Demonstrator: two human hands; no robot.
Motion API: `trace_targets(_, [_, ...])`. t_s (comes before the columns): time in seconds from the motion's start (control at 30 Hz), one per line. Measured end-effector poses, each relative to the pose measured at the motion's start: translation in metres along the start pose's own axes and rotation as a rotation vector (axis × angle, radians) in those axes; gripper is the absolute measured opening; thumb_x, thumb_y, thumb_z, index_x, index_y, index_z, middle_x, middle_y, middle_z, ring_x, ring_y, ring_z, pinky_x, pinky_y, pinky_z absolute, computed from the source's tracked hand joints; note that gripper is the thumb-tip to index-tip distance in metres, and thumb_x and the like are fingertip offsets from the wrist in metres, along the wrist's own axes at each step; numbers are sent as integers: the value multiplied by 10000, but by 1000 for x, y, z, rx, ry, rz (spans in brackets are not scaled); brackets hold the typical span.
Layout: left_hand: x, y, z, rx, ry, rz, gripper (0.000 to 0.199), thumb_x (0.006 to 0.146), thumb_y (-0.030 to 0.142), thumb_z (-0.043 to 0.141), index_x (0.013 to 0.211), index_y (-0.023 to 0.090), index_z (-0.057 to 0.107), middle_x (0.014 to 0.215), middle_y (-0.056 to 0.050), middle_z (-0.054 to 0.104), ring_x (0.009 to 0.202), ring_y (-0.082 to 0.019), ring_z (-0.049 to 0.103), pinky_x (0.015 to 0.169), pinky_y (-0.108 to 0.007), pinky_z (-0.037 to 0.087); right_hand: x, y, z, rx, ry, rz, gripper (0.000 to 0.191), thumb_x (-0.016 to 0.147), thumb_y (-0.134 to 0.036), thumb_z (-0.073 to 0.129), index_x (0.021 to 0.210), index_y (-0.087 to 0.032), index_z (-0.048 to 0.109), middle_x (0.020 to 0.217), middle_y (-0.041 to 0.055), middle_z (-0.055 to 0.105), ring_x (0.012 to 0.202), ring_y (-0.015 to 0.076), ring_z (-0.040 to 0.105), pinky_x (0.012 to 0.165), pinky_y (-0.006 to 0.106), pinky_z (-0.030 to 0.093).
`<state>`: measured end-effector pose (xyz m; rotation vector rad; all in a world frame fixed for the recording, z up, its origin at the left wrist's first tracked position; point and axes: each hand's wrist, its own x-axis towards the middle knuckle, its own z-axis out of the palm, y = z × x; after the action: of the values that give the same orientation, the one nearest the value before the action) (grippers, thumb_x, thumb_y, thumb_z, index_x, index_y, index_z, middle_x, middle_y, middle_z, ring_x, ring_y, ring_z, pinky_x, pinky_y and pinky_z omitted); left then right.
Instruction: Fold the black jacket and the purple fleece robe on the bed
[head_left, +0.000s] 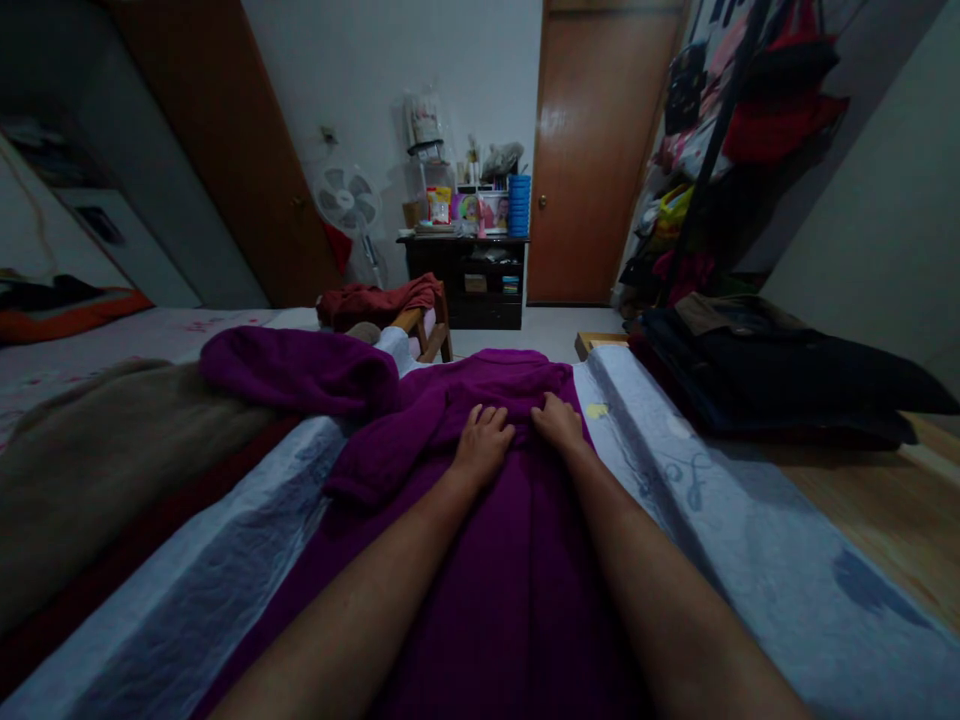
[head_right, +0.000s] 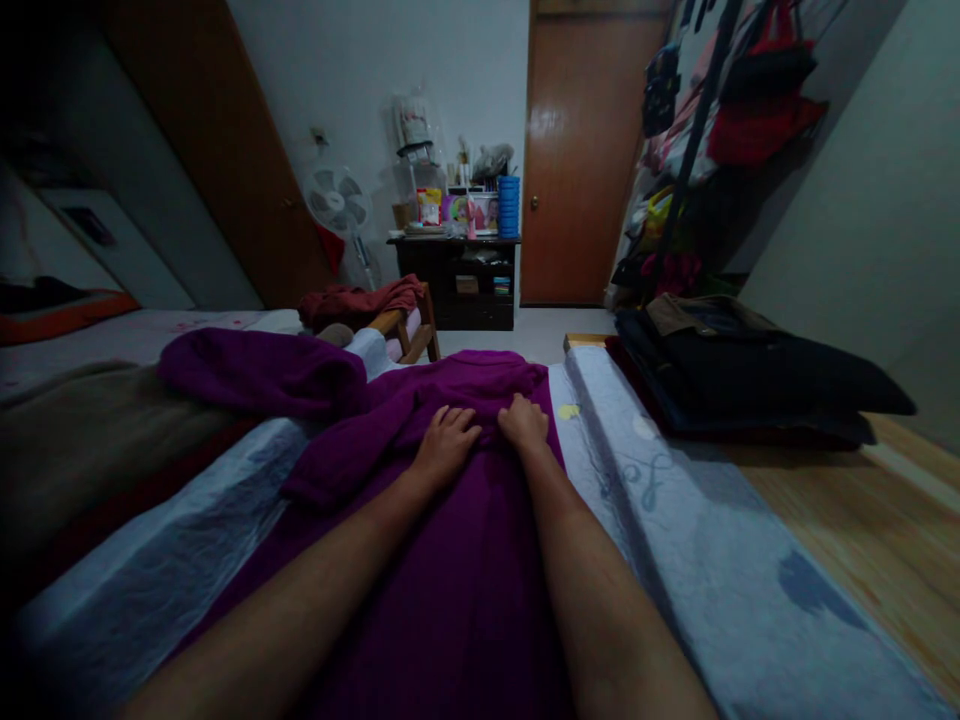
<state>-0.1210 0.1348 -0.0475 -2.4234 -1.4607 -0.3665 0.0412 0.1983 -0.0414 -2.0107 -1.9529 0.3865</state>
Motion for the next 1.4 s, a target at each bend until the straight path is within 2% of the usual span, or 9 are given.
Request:
trace_targets(0.1, [1,9,-2,-2,68,14,204,931,245,479,933,238,683,1202,-67,603,1103,-229,499,1059,-438,320,26,2,-7,76,131,78,415,874,-209,384,1237,-145,575,1179,138,638,1125,252,570,963,345,405])
trace_targets(0.2, [-3,14,-5,-45,53,-3,229,953,251,437,1038,253,649,1066,-62,623,1030,-217,509,989,-406,369,50,4,-1,71,260,48,442,859,-143,368,1256,-130,563,1294,151,560,1205,248,505,1016,329,364])
trace_targets(0.37, [-5,15,-3,-98,-122,-98,264,939,214,420,1107,265,617,982,-57,599,914,-201,536,804,-338,442,69,11,20,8,100,-136,491,895,-233,407,1375,-140,455,1450,121,447,1328,231,387,1097,386,290])
trace_targets(0.6, [-1,15,-5,-138,-241,-149,264,846,157,495,1072,244,601,973,-65,601,915,-214,579,793,-337,466,71,10,28,-152,-18,-150,610,941,-417,329,1490,-154,280,1590,96,188,1451,251,153,1145,530,136])
trace_targets(0.73, [1,19,-6,-125,-190,-195,316,806,191,569,1121,218,582,1034,-86,602,963,-250,566,820,-382,464,70,8,29,-176,7,-157,615,945,-421,306,1494,-145,271,1588,98,192,1448,246,162,1146,522,139])
trace_targets(0.93, [10,27,3,-233,10,12,318,945,198,434,1239,253,541,1248,-46,571,1110,-195,489,960,-354,395,68,8,34,-144,72,-162,589,930,-385,345,1470,-150,321,1575,94,240,1433,247,209,1140,526,157])
trace_targets(1.17, [17,27,3,-242,-39,28,178,949,220,457,934,224,634,980,-43,645,989,-198,508,883,-355,406,69,11,33,-80,171,-218,520,904,-320,424,1382,-117,443,1484,132,405,1369,234,328,1131,407,232])
trace_targets(1.27, [17,27,0,-208,-16,11,189,952,218,440,904,226,622,962,-48,633,984,-206,500,873,-358,406,71,13,30,-39,261,-239,444,887,-241,409,1292,-103,529,1384,145,493,1294,228,410,1100,331,281])
trace_targets(1.4, [16,28,2,-148,-55,-28,197,951,216,416,922,231,610,971,-59,616,960,-223,510,799,-361,428,71,15,26,-22,384,-122,438,884,-175,356,1268,-58,530,1349,179,492,1249,247,429,1078,329,296])
